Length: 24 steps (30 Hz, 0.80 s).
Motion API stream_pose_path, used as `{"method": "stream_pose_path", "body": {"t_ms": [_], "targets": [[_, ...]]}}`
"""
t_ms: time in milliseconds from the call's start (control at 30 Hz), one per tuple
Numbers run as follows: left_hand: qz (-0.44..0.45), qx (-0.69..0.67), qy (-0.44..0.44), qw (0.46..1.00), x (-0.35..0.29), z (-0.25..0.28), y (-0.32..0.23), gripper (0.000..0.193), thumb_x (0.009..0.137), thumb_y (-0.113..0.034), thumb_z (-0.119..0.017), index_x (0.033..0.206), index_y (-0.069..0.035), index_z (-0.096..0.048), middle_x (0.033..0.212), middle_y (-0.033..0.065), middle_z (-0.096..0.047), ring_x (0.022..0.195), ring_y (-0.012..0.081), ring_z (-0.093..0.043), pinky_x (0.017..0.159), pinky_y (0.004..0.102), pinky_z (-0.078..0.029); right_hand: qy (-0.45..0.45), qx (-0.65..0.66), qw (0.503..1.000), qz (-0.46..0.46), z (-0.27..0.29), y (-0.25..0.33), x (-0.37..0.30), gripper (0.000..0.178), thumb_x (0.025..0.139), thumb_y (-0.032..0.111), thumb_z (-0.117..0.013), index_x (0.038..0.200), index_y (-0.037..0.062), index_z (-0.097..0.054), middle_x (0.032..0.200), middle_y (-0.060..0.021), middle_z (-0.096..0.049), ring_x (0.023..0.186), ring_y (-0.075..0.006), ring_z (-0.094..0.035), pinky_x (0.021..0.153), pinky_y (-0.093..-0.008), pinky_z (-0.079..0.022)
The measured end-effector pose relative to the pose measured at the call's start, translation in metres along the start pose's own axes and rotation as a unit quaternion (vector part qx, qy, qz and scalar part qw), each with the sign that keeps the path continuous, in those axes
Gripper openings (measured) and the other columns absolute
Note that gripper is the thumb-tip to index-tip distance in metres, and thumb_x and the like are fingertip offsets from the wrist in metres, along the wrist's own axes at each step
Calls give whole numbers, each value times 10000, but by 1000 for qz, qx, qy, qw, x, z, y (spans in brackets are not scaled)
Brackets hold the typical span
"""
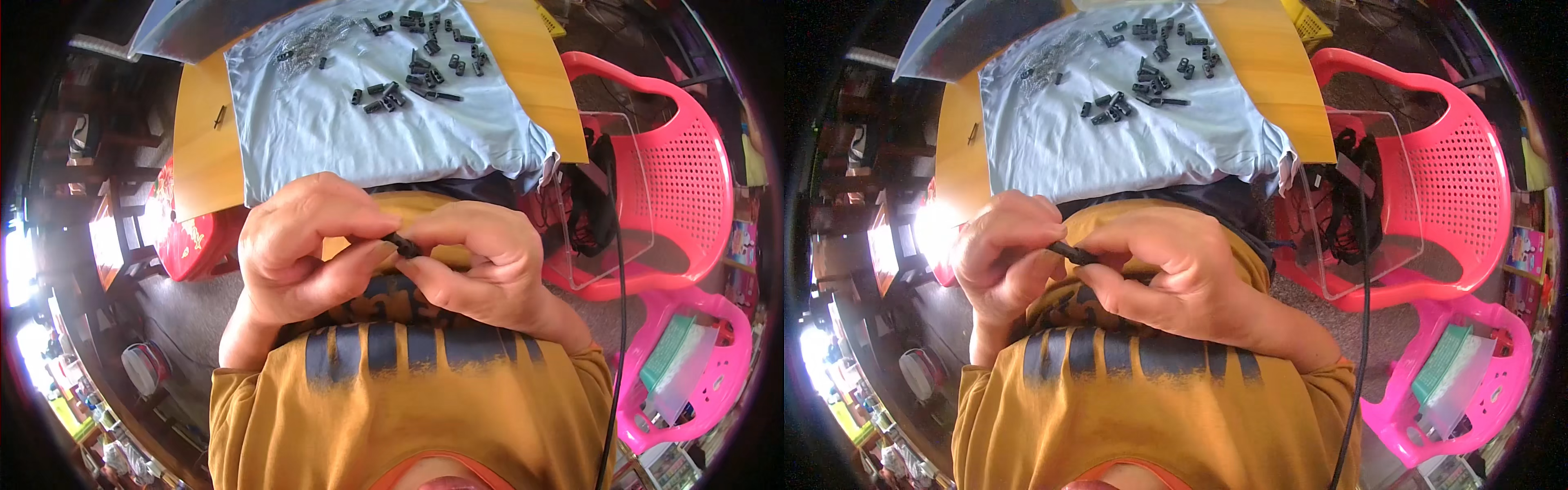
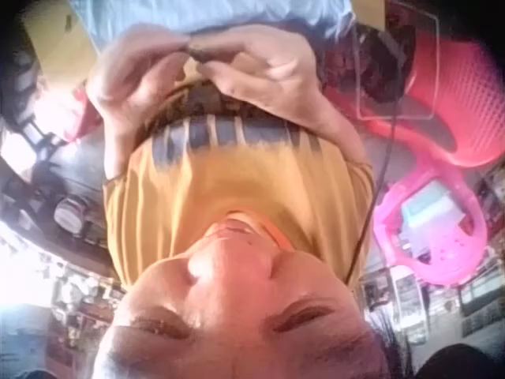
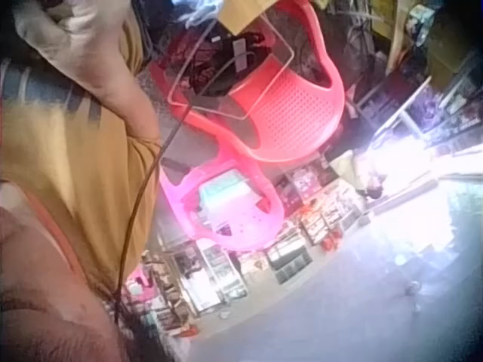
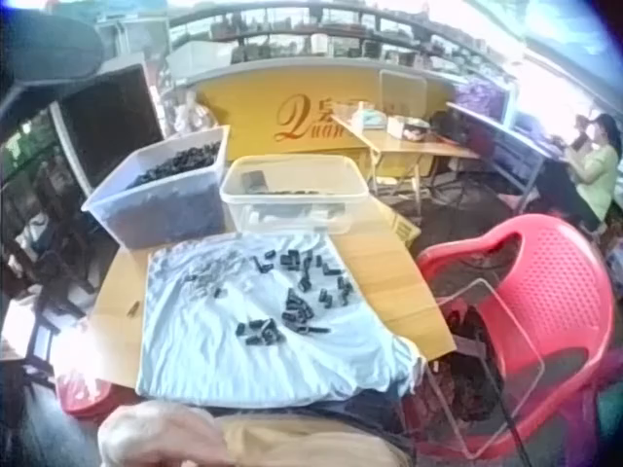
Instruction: The person assembles cord locks by hand, inserting a spring into a plastic housing and then pressing a plunger into the housing. They repeat this process for several cord locks, picking up components from the table and placing the finished items back down.
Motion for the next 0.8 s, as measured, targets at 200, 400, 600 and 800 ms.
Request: {"method": "stream_pose_path", "body": {"t_ms": [200,400,600,800], "targets": [[-36,68,23,997,7,2,-6,243,651,47,-721,882,-8,-673,777,101,-657,660,210,-636,576,300,-500,-26,-112,989,88,-1,-1,2,208,700,13,-743,882,35,-647,727,-54,-645,613,-220,-637,556,-315,-488],[-53,171,2,984,2,-3,-19,293,640,91,-715,904,-22,-658,777,112,-647,645,200,-632,525,282,-496,-62,-187,965,174,-4,-2,1,291,637,8,-766,888,33,-621,767,-68,-651,639,-249,-640,558,-340,-491],[-57,184,-4,981,-1,-6,-15,296,651,85,-714,924,-12,-654,774,116,-638,636,206,-624,529,282,-499,-40,-156,981,113,-1,0,0,244,670,16,-754,879,30,-629,774,-89,-651,647,-272,-636,571,-333,-497],[-51,172,-14,984,-10,-9,-11,419,587,83,-735,987,-15,-658,853,106,-650,690,210,-630,569,298,-497,-25,60,996,-56,-1,-3,-3,132,762,36,-742,872,12,-672,777,-68,-662,693,-151,-640,618,-265,-478]]}}
Point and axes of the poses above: each hand's wrist, its own x-axis towards the middle knuckle, its own z-axis out of the back of the hand, y = z × x, the point moved 2 cm from there along x, towards the middle knuckle
